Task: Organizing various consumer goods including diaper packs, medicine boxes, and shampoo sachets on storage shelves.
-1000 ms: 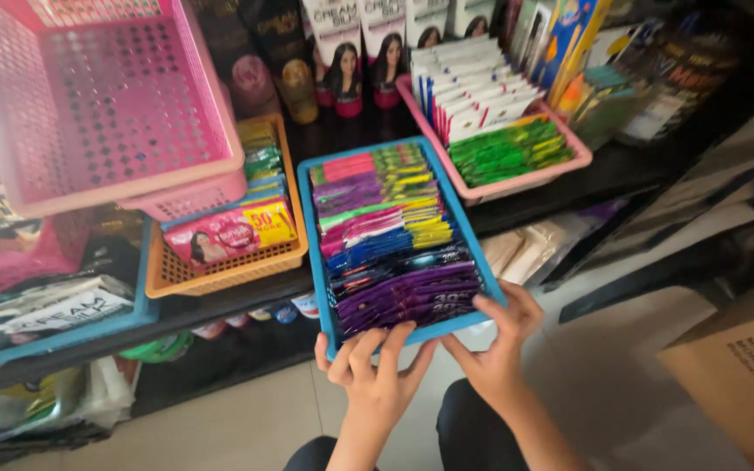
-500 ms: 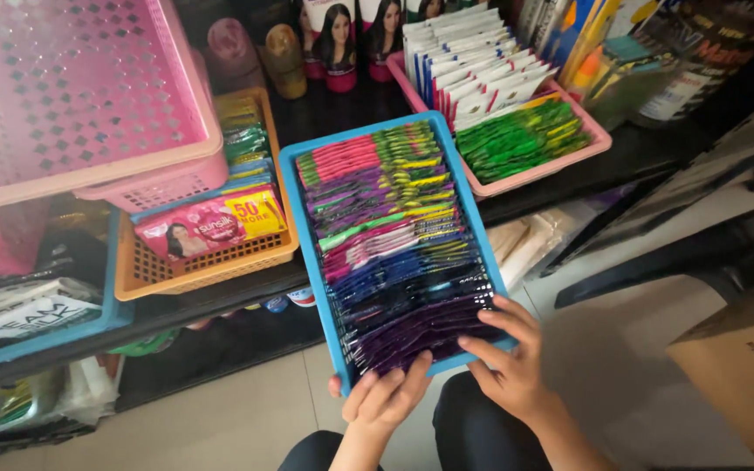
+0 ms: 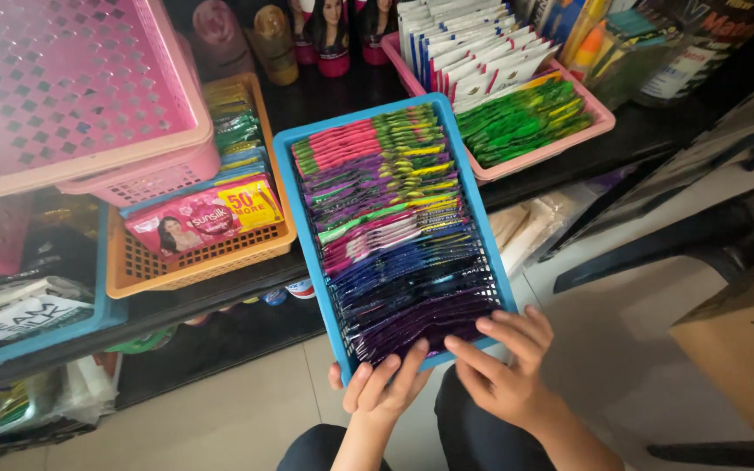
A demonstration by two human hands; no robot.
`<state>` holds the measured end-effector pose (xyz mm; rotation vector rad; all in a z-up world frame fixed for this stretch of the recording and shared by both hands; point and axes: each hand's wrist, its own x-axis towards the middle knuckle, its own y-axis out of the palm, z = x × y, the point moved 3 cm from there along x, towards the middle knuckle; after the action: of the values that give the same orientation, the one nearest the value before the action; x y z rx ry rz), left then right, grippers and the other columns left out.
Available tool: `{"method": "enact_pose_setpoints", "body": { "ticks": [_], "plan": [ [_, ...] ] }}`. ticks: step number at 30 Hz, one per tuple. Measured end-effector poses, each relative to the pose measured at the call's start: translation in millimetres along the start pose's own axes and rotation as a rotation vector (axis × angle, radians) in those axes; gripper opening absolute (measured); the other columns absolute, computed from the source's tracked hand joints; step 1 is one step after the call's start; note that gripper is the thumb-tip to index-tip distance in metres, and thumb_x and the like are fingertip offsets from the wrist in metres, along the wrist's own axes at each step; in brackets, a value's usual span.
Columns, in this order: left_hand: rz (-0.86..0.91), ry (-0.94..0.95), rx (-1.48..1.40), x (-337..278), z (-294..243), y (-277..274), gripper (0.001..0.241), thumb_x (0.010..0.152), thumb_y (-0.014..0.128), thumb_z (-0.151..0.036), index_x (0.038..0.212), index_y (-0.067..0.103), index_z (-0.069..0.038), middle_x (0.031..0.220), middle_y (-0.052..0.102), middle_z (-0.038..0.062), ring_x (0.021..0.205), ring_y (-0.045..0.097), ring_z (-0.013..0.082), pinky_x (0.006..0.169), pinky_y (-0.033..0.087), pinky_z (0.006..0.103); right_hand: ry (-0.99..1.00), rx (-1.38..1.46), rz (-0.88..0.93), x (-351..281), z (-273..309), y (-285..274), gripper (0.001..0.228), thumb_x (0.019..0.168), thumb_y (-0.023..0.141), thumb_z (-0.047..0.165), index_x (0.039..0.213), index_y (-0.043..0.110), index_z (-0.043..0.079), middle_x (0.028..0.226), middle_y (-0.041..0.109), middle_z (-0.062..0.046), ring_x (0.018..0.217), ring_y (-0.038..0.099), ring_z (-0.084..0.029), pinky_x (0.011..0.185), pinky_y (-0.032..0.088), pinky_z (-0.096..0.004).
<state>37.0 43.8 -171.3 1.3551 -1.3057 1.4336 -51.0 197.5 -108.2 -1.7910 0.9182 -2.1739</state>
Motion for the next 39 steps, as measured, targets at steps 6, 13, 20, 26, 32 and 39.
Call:
{"method": "enact_pose_setpoints", "body": {
  "ticks": [6, 13, 20, 26, 32, 39],
  "plan": [
    [0.027, -0.027, -0.008, -2.9, -4.1, -0.8, 0.026, 0.086, 0.085, -0.049, 0.080, 0.060, -0.045, 0.119, 0.036, -0.009, 0.129, 0.028, 0.0159, 0.122, 0.022, 0.0441, 0.068, 0.066, -0.028, 0.1, 4.2, 11.7, 0.057, 0.079, 0.085, 0.027, 0.131, 0.062, 0.021, 0.139, 0.038, -0.007, 0.136, 0.040, -0.030, 0.119, 0.028, -0.054],
    [-0.005, 0.005, -0.057, 1.8, -5.1, 3.6, 0.017, 0.082, 0.086, -0.041, 0.089, 0.071, -0.046, 0.119, 0.036, -0.007, 0.128, 0.029, 0.0167, 0.122, 0.022, 0.0484, 0.089, 0.151, -0.059, 24.2, 1.3, -4.3, 0.062, 0.075, 0.091, 0.040, 0.124, 0.059, 0.019, 0.138, 0.040, -0.006, 0.133, 0.044, -0.028, 0.117, 0.031, -0.056],
    [-0.056, -0.007, -0.130, -1.3, -1.5, 3.0, 0.034, 0.081, 0.093, -0.047, 0.096, 0.063, -0.042, 0.123, 0.040, -0.010, 0.133, 0.033, 0.0132, 0.125, 0.023, 0.0466, 0.026, 0.124, -0.057, 24.2, -5.9, -15.3, 0.048, 0.073, 0.093, 0.033, 0.112, 0.065, 0.026, 0.135, 0.047, -0.003, 0.130, 0.044, -0.028, 0.114, 0.038, -0.052],
    [0.018, -0.058, -0.119, -1.3, -3.1, 4.1, 0.038, 0.079, 0.090, -0.059, 0.098, 0.064, -0.039, 0.125, 0.037, -0.008, 0.136, 0.027, 0.0145, 0.123, 0.021, 0.0467, 0.058, 0.082, 0.156, 52.1, 1.4, -23.8, 0.056, 0.075, 0.090, 0.033, 0.126, 0.071, 0.022, 0.140, 0.049, -0.005, 0.130, 0.041, -0.030, 0.111, 0.038, -0.044],
    [0.026, -0.029, -0.056, -1.0, -4.5, 2.9, 0.038, 0.083, 0.089, -0.062, 0.109, 0.072, -0.040, 0.137, 0.038, -0.010, 0.145, 0.022, 0.0139, 0.127, 0.018, 0.0450, 0.046, 0.079, 0.163, 46.5, 0.6, -18.0, 0.057, 0.073, 0.088, 0.033, 0.127, 0.070, 0.022, 0.142, 0.050, -0.004, 0.131, 0.042, -0.029, 0.112, 0.037, -0.044],
    [0.058, -0.026, -0.019, 7.4, -4.5, 2.9, 0.032, 0.085, 0.078, -0.065, 0.108, 0.078, -0.043, 0.133, 0.042, -0.012, 0.141, 0.027, 0.0108, 0.126, 0.021, 0.0411, 0.069, 0.103, 0.131, 38.8, -2.8, -13.7, 0.056, 0.075, 0.088, 0.033, 0.125, 0.069, 0.020, 0.141, 0.050, -0.003, 0.130, 0.042, -0.029, 0.113, 0.036, -0.047]
  ]
}}
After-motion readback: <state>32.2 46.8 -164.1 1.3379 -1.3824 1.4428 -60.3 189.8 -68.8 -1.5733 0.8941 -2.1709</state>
